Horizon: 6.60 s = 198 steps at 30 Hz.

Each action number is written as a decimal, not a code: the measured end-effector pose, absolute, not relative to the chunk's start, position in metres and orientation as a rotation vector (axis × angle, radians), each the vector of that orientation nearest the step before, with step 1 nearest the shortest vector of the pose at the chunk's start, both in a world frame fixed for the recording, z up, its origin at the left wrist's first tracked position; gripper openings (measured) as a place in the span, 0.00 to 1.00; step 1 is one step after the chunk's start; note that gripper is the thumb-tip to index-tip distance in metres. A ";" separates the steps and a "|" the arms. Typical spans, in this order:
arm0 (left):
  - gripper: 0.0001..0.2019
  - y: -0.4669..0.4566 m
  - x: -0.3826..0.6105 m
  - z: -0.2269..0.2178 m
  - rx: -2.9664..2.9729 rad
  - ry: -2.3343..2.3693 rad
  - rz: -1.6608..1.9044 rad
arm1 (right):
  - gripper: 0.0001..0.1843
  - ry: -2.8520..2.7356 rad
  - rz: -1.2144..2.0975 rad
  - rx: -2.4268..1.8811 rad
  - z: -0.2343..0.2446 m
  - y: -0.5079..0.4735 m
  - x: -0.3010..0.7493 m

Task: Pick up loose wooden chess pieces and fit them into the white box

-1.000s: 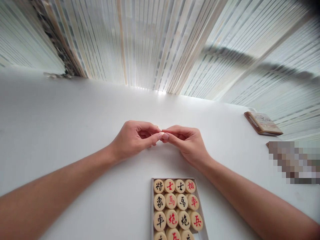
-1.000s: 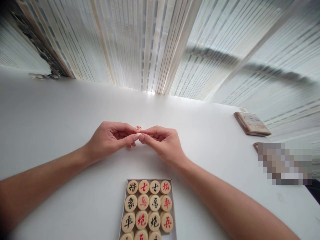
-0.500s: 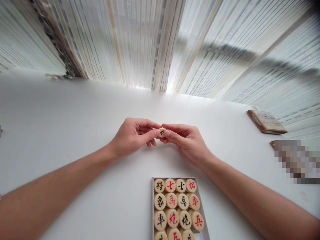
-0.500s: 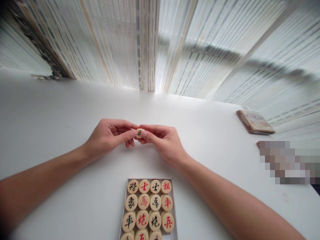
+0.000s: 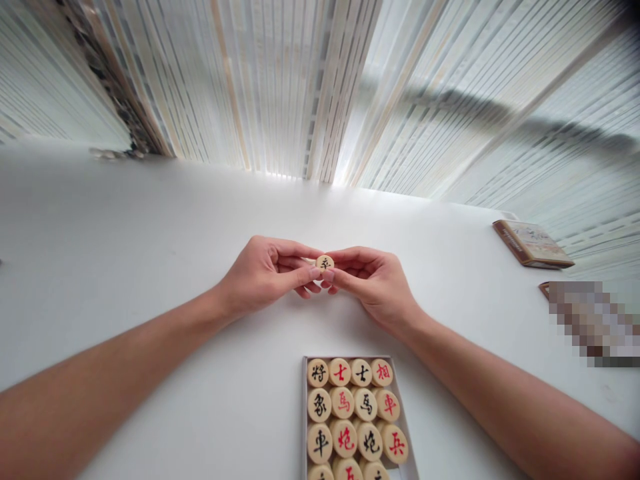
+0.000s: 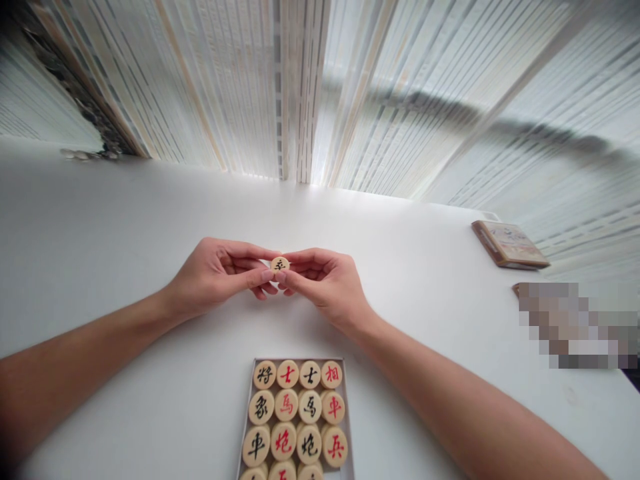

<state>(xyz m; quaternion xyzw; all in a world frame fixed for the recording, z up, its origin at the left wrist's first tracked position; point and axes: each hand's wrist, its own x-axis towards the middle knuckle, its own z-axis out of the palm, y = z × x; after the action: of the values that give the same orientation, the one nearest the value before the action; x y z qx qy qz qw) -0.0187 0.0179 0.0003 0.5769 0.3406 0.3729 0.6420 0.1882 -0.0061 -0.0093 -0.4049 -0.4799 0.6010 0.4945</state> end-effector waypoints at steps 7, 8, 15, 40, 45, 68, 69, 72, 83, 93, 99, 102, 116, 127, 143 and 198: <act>0.15 0.012 -0.017 -0.006 1.420 0.746 0.877 | 0.17 -1.166 1.461 -0.996 -0.010 -0.007 0.189; 0.14 0.011 -0.017 -0.007 1.429 0.738 0.887 | 0.16 -1.166 1.461 -0.997 -0.010 -0.007 0.189; 0.07 0.012 -0.017 -0.004 1.374 0.784 0.913 | 0.16 -1.112 1.482 -1.043 -0.005 -0.008 0.187; 0.12 0.016 -0.022 -0.002 1.329 0.762 0.774 | 0.19 -1.158 1.507 -1.058 -0.008 -0.012 0.187; 0.12 0.016 -0.023 0.001 1.349 0.745 0.770 | 0.17 -1.138 1.547 -1.062 -0.004 -0.013 0.187; 0.15 0.018 -0.020 0.002 1.249 0.833 0.846 | 0.21 -1.202 1.465 -1.024 -0.006 -0.012 0.188; 0.15 0.018 -0.020 0.002 1.252 0.834 0.852 | 0.21 -1.190 1.457 -1.018 -0.007 -0.011 0.188; 0.14 0.017 -0.020 0.001 1.260 0.835 0.859 | 0.20 -1.159 1.431 -1.005 -0.010 -0.010 0.188; 0.14 0.017 -0.018 -0.004 1.373 0.881 0.958 | 0.12 -1.259 1.311 -0.983 -0.010 -0.008 0.188; 0.12 0.017 -0.019 -0.004 1.406 0.906 0.955 | 0.13 -1.261 1.323 -0.958 -0.011 -0.008 0.188; 0.13 0.017 -0.019 -0.003 1.414 0.889 0.942 | 0.14 -1.246 1.350 -0.967 -0.010 -0.007 0.188; 0.14 0.018 -0.019 -0.004 1.387 0.867 0.943 | 0.16 -1.252 1.364 -1.036 -0.012 -0.006 0.189; 0.19 0.021 -0.021 -0.002 1.324 0.864 0.903 | 0.19 -1.153 1.566 -1.027 -0.013 -0.004 0.193; 0.12 0.023 -0.021 -0.007 1.398 0.843 0.941 | 0.15 -1.202 1.551 -1.041 -0.011 -0.003 0.194; 0.18 0.019 -0.018 -0.009 1.334 0.754 0.898 | 0.25 -1.223 1.624 -1.080 -0.009 -0.002 0.192; 0.14 0.016 -0.020 -0.006 1.484 0.795 0.896 | 0.17 -1.322 1.725 -0.912 -0.006 0.000 0.199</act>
<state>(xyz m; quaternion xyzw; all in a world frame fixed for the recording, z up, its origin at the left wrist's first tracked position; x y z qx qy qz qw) -0.0199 0.0158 -0.0058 0.6345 0.3398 0.3833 0.5788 0.1989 -0.0001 -0.0065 -0.3575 -0.5182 0.6762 0.3826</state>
